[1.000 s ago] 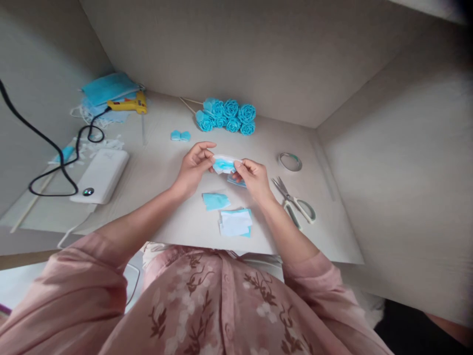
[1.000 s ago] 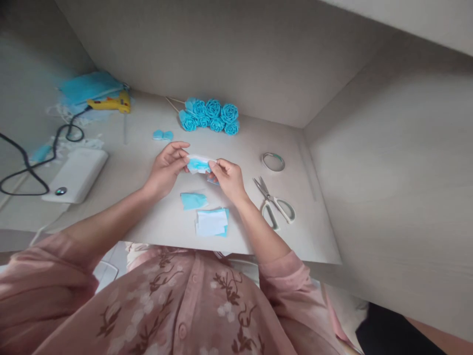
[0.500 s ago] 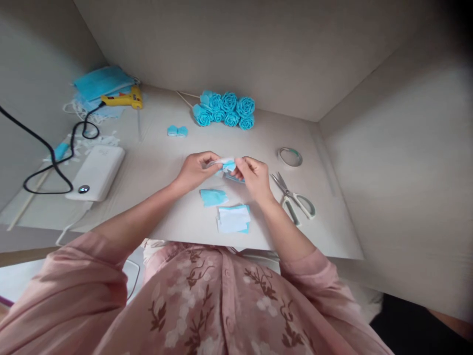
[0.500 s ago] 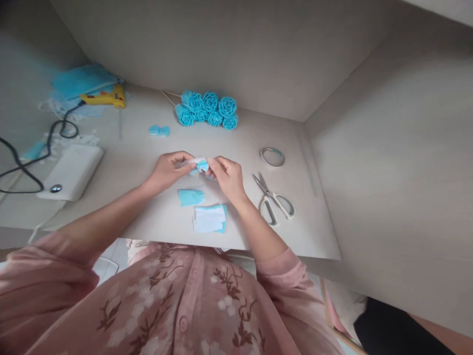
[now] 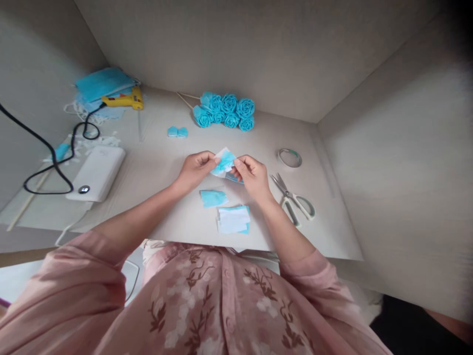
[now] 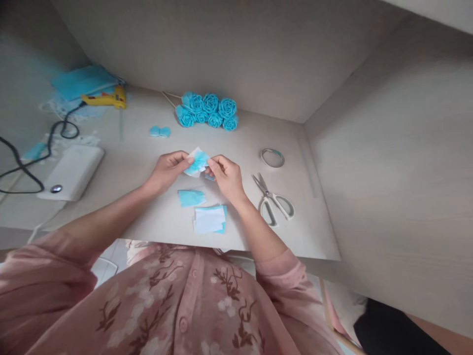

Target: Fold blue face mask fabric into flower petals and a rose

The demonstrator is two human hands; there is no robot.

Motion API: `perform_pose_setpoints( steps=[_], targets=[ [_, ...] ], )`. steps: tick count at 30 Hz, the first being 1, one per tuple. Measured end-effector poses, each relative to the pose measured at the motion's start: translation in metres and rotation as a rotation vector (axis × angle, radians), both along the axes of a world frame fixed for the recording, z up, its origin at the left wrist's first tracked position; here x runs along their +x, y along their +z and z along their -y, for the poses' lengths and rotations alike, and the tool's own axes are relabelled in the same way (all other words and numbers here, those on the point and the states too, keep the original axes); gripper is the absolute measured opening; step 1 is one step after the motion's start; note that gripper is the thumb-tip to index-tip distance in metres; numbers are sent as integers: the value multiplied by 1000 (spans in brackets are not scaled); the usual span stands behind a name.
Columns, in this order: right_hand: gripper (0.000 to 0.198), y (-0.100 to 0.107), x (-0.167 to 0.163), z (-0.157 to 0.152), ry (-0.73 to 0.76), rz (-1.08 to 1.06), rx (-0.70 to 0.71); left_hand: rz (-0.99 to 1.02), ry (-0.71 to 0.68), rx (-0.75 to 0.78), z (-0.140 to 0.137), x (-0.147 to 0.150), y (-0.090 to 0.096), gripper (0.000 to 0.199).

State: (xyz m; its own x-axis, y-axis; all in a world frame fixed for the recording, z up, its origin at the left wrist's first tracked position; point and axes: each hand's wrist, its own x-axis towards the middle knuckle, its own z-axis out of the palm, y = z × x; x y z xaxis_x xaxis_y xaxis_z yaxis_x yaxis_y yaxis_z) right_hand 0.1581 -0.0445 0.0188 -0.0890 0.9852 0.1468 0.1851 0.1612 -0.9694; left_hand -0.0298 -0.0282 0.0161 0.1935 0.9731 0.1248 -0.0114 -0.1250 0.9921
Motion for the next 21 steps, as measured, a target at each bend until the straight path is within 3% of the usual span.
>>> perform_pose_setpoints(
  steps=[4,10,14,18,21],
  targets=[
    [45,1,1,-1,-1,14,9,77,-13,-78,-1,-1,0,44],
    [53,2,2,-1,72,-151,-72,145,-7,-97,-5,-2,-3,44],
    [45,4,-2,1,166,-115,-72,154,-30,-102,-3,-1,-3,42],
    [41,5,-6,3,78,-32,-53,143,-66,-101,-2,1,-5,40],
    [38,4,-5,2,44,-4,-48,138,21,-44,-2,1,-5,39]
  ],
)
